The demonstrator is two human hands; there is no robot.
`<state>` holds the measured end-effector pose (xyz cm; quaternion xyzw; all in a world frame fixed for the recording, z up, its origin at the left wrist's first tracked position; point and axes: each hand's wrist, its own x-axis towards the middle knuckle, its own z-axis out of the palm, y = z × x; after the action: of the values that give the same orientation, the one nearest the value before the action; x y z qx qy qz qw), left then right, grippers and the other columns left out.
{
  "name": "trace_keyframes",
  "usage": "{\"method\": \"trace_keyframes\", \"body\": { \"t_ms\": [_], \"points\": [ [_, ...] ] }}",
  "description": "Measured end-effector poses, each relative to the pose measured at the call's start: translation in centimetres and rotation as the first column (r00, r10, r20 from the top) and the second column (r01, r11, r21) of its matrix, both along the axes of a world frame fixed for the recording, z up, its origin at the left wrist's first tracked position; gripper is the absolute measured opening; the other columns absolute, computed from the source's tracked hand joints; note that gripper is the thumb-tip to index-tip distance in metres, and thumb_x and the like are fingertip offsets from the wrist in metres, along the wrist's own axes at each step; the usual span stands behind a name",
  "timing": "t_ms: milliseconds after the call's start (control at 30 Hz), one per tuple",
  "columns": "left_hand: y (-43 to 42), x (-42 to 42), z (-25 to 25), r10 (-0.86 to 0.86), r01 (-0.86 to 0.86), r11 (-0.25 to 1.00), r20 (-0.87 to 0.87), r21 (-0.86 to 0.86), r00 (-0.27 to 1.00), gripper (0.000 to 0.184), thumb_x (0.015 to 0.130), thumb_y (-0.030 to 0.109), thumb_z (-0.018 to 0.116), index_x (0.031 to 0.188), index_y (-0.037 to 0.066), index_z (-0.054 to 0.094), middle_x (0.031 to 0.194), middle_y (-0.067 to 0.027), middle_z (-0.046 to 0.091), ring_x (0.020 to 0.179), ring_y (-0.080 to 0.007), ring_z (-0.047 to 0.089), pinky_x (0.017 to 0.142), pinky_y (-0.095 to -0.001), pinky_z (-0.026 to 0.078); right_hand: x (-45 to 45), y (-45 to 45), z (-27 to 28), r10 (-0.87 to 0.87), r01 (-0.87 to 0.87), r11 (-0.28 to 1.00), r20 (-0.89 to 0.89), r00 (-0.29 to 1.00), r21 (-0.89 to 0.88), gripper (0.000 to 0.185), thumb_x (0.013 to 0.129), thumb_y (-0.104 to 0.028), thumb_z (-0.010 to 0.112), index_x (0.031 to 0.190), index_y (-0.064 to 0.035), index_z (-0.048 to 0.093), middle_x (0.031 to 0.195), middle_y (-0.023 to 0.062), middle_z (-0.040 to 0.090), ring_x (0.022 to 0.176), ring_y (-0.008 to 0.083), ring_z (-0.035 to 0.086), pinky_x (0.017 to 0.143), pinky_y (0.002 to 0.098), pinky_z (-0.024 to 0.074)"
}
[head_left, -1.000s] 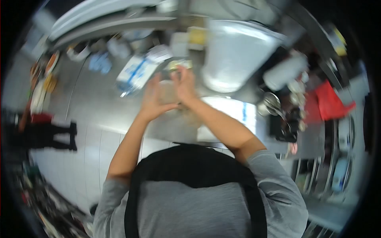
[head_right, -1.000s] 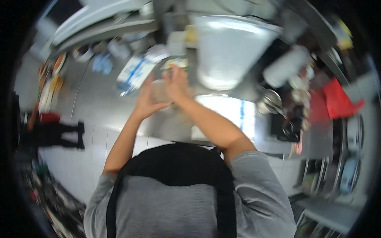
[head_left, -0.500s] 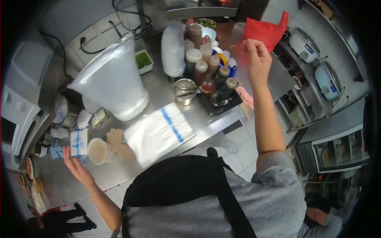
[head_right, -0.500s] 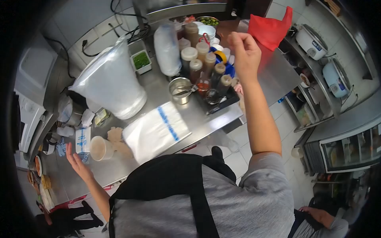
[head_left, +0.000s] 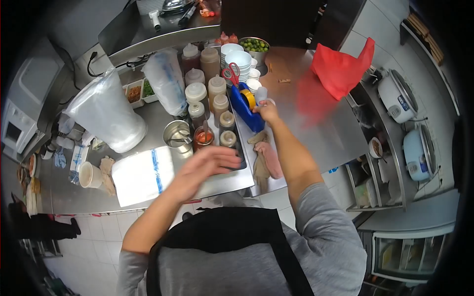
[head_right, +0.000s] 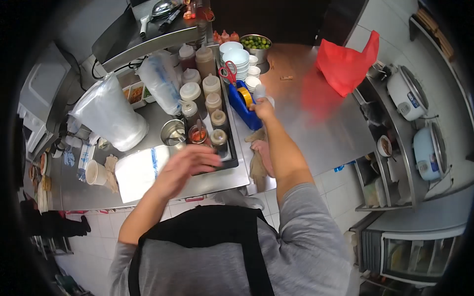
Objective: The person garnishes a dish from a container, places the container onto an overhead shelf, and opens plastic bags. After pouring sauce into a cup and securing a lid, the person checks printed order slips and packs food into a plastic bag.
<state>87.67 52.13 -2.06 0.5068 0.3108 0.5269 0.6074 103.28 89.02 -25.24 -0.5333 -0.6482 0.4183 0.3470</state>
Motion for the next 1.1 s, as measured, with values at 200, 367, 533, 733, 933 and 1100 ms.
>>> {"method": "trace_keyframes", "body": {
  "t_ms": [200, 367, 533, 733, 933, 1100],
  "points": [
    [12.0, 9.6, -8.0, 0.147, -0.032, 0.853, 0.181, -0.521, 0.972, 0.049, 0.092, 0.044, 0.044, 0.123, 0.007, 0.046, 0.123, -0.0117, 0.048, 0.104, -0.0212, 0.053, 0.087, -0.0319, 0.043, 2.5, -7.1, 10.2, 0.036, -0.045, 0.999, -0.289, 0.957, -0.024, 0.056, 0.071, 0.002, 0.067, 0.12, 0.0039, 0.041, 0.076, 0.0137, 0.064, 0.072, 0.017, 0.063, 0.068, 0.0264, 0.0478],
    [19.7, 12.4, -14.4, 0.473, -0.324, 0.623, 0.013, -0.712, 0.881, 0.056, 0.087, 0.052, 0.049, 0.118, 0.005, 0.049, 0.119, -0.0098, 0.045, 0.102, -0.0194, 0.049, 0.085, -0.0315, 0.041, 13.4, -15.5, 16.8, 0.097, -0.086, 0.995, -0.434, 0.896, 0.045, 0.06, 0.074, 0.004, 0.064, 0.127, 0.0026, 0.036, 0.077, 0.0101, 0.064, 0.076, 0.0184, 0.063, 0.079, 0.0293, 0.0468],
    [24.5, 13.4, -18.6, 0.711, -0.694, 0.496, -0.215, -0.522, 0.67, 0.052, 0.087, 0.047, 0.052, 0.103, -0.002, 0.057, 0.091, -0.0071, 0.055, 0.094, -0.017, 0.05, 0.08, -0.0293, 0.04, 22.6, -21.5, 16.0, -0.047, 0.021, 0.997, -0.355, 0.934, -0.078, 0.06, 0.074, 0.007, 0.063, 0.128, 0.002, 0.035, 0.073, 0.0081, 0.063, 0.074, 0.0189, 0.064, 0.08, 0.0322, 0.048],
    [26.6, 13.9, -22.1, 0.804, -0.829, 0.444, -0.257, -0.338, 0.536, 0.033, 0.079, 0.027, 0.069, 0.086, -0.004, 0.06, 0.081, -0.0058, 0.061, 0.072, -0.0147, 0.055, 0.071, -0.0273, 0.044, 24.6, -22.4, 3.7, -0.146, 0.045, 0.962, -0.369, 0.918, -0.268, 0.05, 0.075, 0.006, 0.063, 0.119, 0.0033, 0.039, 0.075, 0.0116, 0.066, 0.073, 0.019, 0.064, 0.079, 0.0307, 0.0489],
    [26.9, 13.2, -20.9, 0.568, -0.931, 0.362, -0.778, -0.056, 0.268, 0.023, 0.078, 0.017, 0.066, 0.076, -0.002, 0.053, 0.081, -0.0119, 0.063, 0.072, -0.0241, 0.061, 0.069, -0.0319, 0.048, 21.6, -22.9, -0.7, -0.089, 0.022, 0.966, -0.256, 0.963, -0.256, 0.049, 0.075, 0.005, 0.063, 0.118, 0.0036, 0.039, 0.075, 0.0119, 0.066, 0.072, 0.0173, 0.064, 0.072, 0.0278, 0.049],
    [25.3, 12.3, -19.8, 0.291, -0.82, 0.555, -0.89, -0.143, 0.352, 0.059, 0.08, 0.015, 0.057, 0.126, -0.005, 0.027, 0.103, -0.0207, 0.06, 0.098, -0.0342, 0.06, 0.088, -0.0416, 0.044, 22.5, -22.8, -1.6, -0.071, 0.003, 0.966, -0.254, 0.965, -0.26, 0.042, 0.076, 0.002, 0.063, 0.115, 0.0037, 0.046, 0.078, 0.0105, 0.065, 0.074, 0.0168, 0.063, 0.07, 0.0263, 0.0478]
  ]
}}
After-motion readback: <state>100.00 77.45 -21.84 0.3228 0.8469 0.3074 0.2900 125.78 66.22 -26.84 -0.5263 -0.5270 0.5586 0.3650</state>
